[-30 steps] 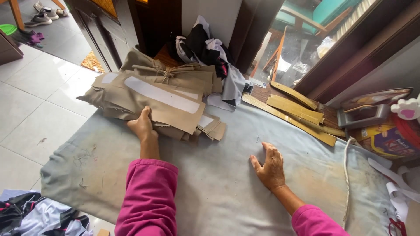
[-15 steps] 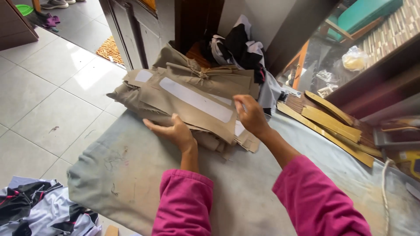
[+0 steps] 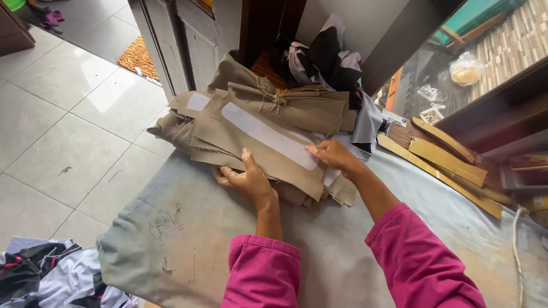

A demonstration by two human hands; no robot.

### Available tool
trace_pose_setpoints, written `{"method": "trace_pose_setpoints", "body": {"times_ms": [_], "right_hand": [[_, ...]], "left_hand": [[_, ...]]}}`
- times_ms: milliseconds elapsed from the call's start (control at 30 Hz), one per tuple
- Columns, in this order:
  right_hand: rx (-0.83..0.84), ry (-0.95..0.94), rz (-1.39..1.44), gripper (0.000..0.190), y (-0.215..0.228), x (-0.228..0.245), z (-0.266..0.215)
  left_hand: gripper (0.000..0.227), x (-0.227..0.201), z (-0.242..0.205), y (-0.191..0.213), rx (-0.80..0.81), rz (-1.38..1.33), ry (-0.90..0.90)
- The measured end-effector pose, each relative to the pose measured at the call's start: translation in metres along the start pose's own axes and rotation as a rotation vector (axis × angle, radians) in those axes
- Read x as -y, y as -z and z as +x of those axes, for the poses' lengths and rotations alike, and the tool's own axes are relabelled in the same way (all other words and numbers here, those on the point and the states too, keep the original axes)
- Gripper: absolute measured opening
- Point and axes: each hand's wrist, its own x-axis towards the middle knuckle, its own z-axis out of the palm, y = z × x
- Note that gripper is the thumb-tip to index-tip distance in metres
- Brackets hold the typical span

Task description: The person irons a work surface, then unfolds a black and white garment and uses scissors to cut along the edges of the fabric. The person repeatedly repositions the garment and continues cutting along marked lines.

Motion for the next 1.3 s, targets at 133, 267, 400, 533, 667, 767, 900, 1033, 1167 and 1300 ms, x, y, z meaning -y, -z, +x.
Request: {"method": "trace_pose_setpoints", "body": {"times_ms": [133, 267, 400, 533, 667, 767, 900, 1033, 1167, 1300], "right_hand": [[0.109, -0.079, 0.243, 0.048, 0.001, -0.054, 0.060], [0.177, -0.207, 0.480, 0.034, 0.018, -0.011, 0.039], [0.178, -0.107, 0.569, 0.024, 0.029, 0.040, 0.004], [0.213, -0.010, 0.531, 0.034, 0.037, 0.053, 0.005], [0.240, -0.021, 0.577, 0.033, 0.029, -0.007, 0.045], [0.240, -0.047, 0.574, 0.031, 0.028, -0.032, 0.064], [0.121, -0.081, 0.179, 0.042, 0.027, -0.022, 0.057], [0.165, -0.144, 0.018, 0.041, 0.021, -0.005, 0.026], [0.237, -0.200, 0.202, 0.051, 0.012, -0.037, 0.054], [0.262, -0.189, 0.410, 0.042, 0.008, -0.024, 0.056]], "left_hand": [[0.086, 0.021, 0.013, -0.001, 0.019, 0.047, -0.032], [0.059, 0.055, 0.032, -0.005, -0.029, 0.034, -0.111], [0.038, 0.042, 0.026, -0.009, -0.027, -0.361, -0.051], [0.045, -0.009, 0.010, 0.003, -0.028, -0.488, 0.048], [0.053, -0.013, 0.001, 0.004, -0.020, -0.489, 0.079], [0.050, 0.009, 0.015, -0.001, 0.003, -0.440, 0.084], [0.040, 0.032, 0.024, -0.005, -0.029, -0.303, 0.060], [0.038, 0.005, 0.014, -0.003, -0.037, -0.304, 0.040], [0.039, -0.009, 0.008, -0.002, -0.036, -0.283, 0.038], [0.052, 0.034, 0.025, -0.009, -0.006, -0.191, 0.030]]}}
